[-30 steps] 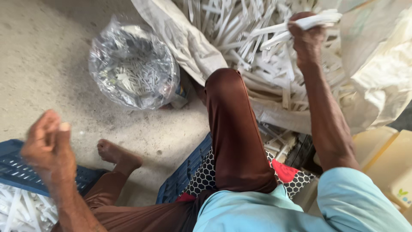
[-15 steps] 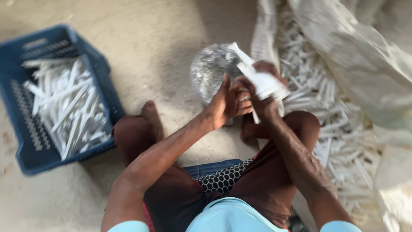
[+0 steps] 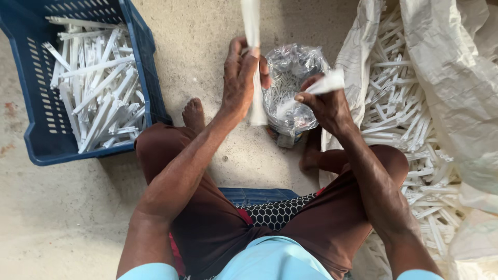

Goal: The person sits on the floor and assembles white plastic components by inserting small cylindrical pieces into larger forked pieces. The person repeatedly picks up parts from a nearby sack and places the assembled units into a blue basket.

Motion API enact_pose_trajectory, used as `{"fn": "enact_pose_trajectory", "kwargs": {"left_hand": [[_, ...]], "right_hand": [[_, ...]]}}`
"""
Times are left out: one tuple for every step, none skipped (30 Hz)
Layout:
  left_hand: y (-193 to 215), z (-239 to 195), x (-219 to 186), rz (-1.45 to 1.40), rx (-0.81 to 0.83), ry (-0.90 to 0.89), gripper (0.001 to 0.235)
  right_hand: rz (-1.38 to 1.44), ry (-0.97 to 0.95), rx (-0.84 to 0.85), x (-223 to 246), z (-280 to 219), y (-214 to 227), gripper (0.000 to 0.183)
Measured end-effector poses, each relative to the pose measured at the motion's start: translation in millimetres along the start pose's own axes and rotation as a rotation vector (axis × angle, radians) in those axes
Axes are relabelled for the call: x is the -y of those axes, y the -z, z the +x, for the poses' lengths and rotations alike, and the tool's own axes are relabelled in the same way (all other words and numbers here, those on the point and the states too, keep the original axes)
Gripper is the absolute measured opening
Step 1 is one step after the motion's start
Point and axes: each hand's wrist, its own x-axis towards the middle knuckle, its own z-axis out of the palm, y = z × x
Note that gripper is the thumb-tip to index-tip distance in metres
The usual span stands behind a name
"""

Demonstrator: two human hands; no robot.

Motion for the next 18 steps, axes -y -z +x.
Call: {"fn": "enact_pose_trajectory", "kwargs": {"left_hand": [[1, -1, 6, 0.099, 0.063, 0.004, 0.033], [2, -1, 13, 0.198, 0.127, 0.004, 0.033], [2, -2, 21, 0.298, 0.191, 0.003, 0.035], [-1, -6, 29, 0.334, 0.209, -0.001, 0.037], [-6, -12, 37, 0.369, 0.228, -0.006, 0.039], [-10, -18, 44, 0.404, 0.251, -0.005, 0.041], [-11, -24, 49, 0.52, 0.295, -0.018, 0.044], [-12, -28, 52, 0.632, 0.351, -0.033, 0.049], [-14, -32, 54, 0.744, 0.409, -0.05, 0.056], [-17, -33, 56, 0.727, 0.402, 0.101, 0.052], [-20, -35, 58, 0.711, 0.396, 0.253, 0.049], [-23, -35, 59, 0.695, 0.382, 0.405, 0.047], [-26, -35, 59, 0.706, 0.364, 0.358, 0.046], [-30, -34, 59, 0.719, 0.341, 0.312, 0.045], [-31, -32, 57, 0.731, 0.318, 0.265, 0.043], [-31, -27, 53, 0.667, 0.312, 0.226, 0.039], [-29, -20, 49, 0.601, 0.306, 0.188, 0.036], [-27, -14, 45, 0.532, 0.297, 0.155, 0.034]], "right_hand": [[0.054, -0.03, -0.042, -5, 2, -7, 0.04], [0.109, -0.057, -0.085, -11, 7, -13, 0.044], [0.163, -0.083, -0.127, -16, 11, -16, 0.049], [0.336, -0.178, -0.15, -20, 12, -21, 0.05], [0.511, -0.272, -0.17, -22, 12, -26, 0.051], [0.688, -0.37, -0.194, -23, 10, -32, 0.052], [0.704, -0.456, -0.226, -23, 10, -37, 0.049], [0.721, -0.545, -0.269, -22, 11, -42, 0.045], [0.738, -0.633, -0.311, -20, 11, -45, 0.042], [0.737, -0.617, -0.287, -18, 12, -45, 0.04], [0.736, -0.601, -0.262, -16, 12, -44, 0.037], [0.732, -0.583, -0.23, -14, 13, -43, 0.035], [0.788, -0.585, -0.208, -14, 14, -39, 0.034], [0.846, -0.583, -0.18, -14, 14, -35, 0.034], [0.904, -0.579, -0.153, -15, 13, -30, 0.034], [1.023, -0.602, -0.175, -16, 13, -25, 0.026], [1.142, -0.624, -0.198, -18, 14, -19, 0.02], [1.26, -0.647, -0.219, -22, 12, -13, 0.016]]}}
